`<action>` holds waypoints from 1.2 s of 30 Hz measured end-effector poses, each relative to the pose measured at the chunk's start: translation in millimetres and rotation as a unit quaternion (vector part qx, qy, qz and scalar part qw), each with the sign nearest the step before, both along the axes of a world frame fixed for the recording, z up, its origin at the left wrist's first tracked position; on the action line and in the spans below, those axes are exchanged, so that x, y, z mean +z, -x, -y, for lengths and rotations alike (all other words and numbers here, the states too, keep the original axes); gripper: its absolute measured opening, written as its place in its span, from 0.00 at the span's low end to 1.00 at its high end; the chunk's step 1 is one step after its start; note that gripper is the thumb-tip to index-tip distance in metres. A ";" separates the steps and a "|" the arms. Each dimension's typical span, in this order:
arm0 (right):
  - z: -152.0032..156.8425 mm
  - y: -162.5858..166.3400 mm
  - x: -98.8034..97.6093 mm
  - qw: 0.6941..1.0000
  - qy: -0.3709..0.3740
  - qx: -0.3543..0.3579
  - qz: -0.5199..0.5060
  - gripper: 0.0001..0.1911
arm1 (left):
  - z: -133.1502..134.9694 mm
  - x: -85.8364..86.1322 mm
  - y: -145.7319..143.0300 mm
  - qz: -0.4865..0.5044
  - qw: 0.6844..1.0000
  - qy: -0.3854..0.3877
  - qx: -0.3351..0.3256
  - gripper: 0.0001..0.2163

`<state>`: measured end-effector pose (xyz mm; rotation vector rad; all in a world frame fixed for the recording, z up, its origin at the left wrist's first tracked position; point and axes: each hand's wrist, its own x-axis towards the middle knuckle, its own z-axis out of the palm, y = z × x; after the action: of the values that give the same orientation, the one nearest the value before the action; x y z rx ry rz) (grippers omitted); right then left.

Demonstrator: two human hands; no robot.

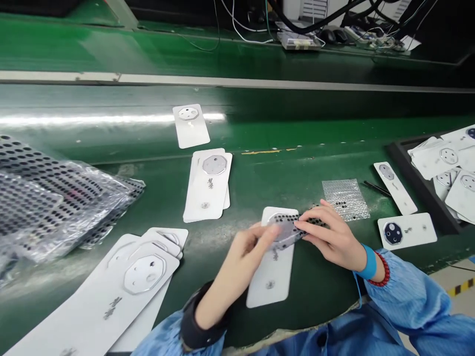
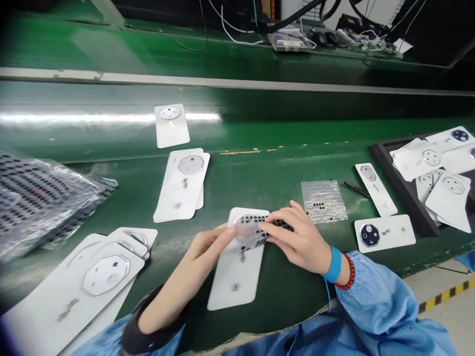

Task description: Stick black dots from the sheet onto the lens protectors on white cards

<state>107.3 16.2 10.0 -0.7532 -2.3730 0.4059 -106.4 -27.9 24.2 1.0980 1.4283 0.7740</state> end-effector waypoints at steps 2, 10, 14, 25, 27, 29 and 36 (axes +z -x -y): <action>0.4 2.8 0.5 0.999 -0.008 0.003 0.032 0.15 | 1.6 -2.0 -6.9 0.062 0.998 0.003 -0.011 0.17; 2.7 12.2 -9.0 0.997 0.014 -0.006 -0.074 0.08 | 6.2 -18.7 -23.3 0.094 0.993 -0.039 0.052 0.10; 2.5 14.3 -11.8 0.997 0.013 -0.020 -0.080 0.07 | 9.8 -18.5 -26.5 0.036 0.995 -0.072 0.055 0.10; -1.2 12.0 -14.1 0.997 0.016 0.011 -0.073 0.06 | 7.9 -11.0 -24.9 -0.003 0.995 -0.095 0.001 0.18; -3.6 12.3 -16.1 0.994 0.048 0.022 -0.097 0.06 | 7.5 -12.5 -25.2 -0.004 0.996 -0.092 -0.006 0.18; -5.5 12.8 -16.9 0.988 0.096 0.032 -0.115 0.06 | 6.9 -13.6 -25.6 -0.006 0.996 -0.091 -0.014 0.18; -5.6 13.2 -17.3 0.967 0.211 0.024 -0.143 0.04 | 4.9 -14.2 -24.3 -0.036 0.993 -0.109 -0.036 0.20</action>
<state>94.1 21.8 -7.3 -0.7632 -2.0556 0.9932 -82.2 -32.9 10.0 1.3489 1.3792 0.8612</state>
